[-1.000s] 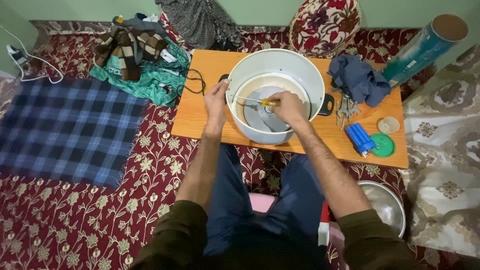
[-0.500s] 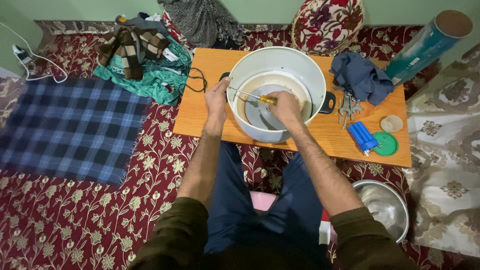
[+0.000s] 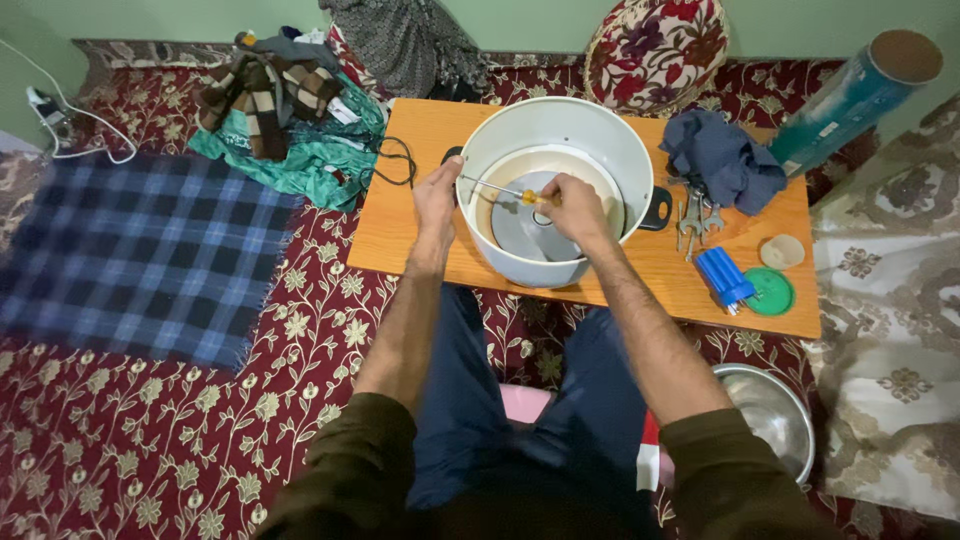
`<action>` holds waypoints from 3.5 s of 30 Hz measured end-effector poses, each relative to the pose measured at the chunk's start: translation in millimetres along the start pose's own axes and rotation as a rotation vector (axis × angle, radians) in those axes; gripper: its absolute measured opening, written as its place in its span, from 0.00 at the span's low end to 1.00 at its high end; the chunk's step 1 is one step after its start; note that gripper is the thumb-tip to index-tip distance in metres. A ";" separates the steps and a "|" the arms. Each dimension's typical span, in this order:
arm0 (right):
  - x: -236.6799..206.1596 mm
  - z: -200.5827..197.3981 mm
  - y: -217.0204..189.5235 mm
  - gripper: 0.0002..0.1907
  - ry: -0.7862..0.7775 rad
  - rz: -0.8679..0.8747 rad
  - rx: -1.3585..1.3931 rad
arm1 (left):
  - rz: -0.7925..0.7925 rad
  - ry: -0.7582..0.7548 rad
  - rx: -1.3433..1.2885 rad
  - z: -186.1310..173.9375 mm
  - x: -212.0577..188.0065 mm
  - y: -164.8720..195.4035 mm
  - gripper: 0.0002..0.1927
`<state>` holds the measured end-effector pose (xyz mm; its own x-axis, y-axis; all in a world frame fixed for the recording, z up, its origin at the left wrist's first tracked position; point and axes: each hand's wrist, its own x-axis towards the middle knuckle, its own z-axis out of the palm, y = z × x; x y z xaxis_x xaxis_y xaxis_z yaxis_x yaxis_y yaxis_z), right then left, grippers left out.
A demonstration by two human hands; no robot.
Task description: The person services a rice cooker on a small table, using a screwdriver to unscrew and loosen the heating plate inside the pot and handling a small blue component and pliers. They place a metal lid on the cooker, carry it to the floor, and plug the power cord into a wall socket to test it.
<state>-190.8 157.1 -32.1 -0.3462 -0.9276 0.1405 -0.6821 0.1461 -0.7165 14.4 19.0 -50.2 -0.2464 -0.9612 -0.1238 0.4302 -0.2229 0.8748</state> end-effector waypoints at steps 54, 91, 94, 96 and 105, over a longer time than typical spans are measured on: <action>4.9 5.5 13.7 0.26 0.248 0.377 0.067 | 0.067 -0.038 0.025 8.1 -8.0 -0.6 0.16; 3.7 5.3 12.6 0.18 0.095 0.364 0.463 | 0.065 -0.006 0.045 7.2 -5.5 1.2 0.21; 4.5 10.2 15.1 0.20 0.169 0.026 0.030 | 0.074 -0.032 0.071 8.2 -5.6 3.1 0.24; 4.4 9.2 17.9 0.19 0.257 -0.084 -0.098 | 0.075 -0.069 0.074 8.1 -5.3 3.9 0.24; 8.0 -24.2 -13.9 0.22 -0.168 0.597 0.538 | 0.087 -0.114 0.026 4.7 -6.3 1.4 0.21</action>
<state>-199.7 155.9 -4.5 -0.4232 -0.7910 -0.4419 0.0034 0.4863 -0.8738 12.5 25.5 -46.0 -0.3067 -0.9518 0.0054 0.4316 -0.1340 0.8920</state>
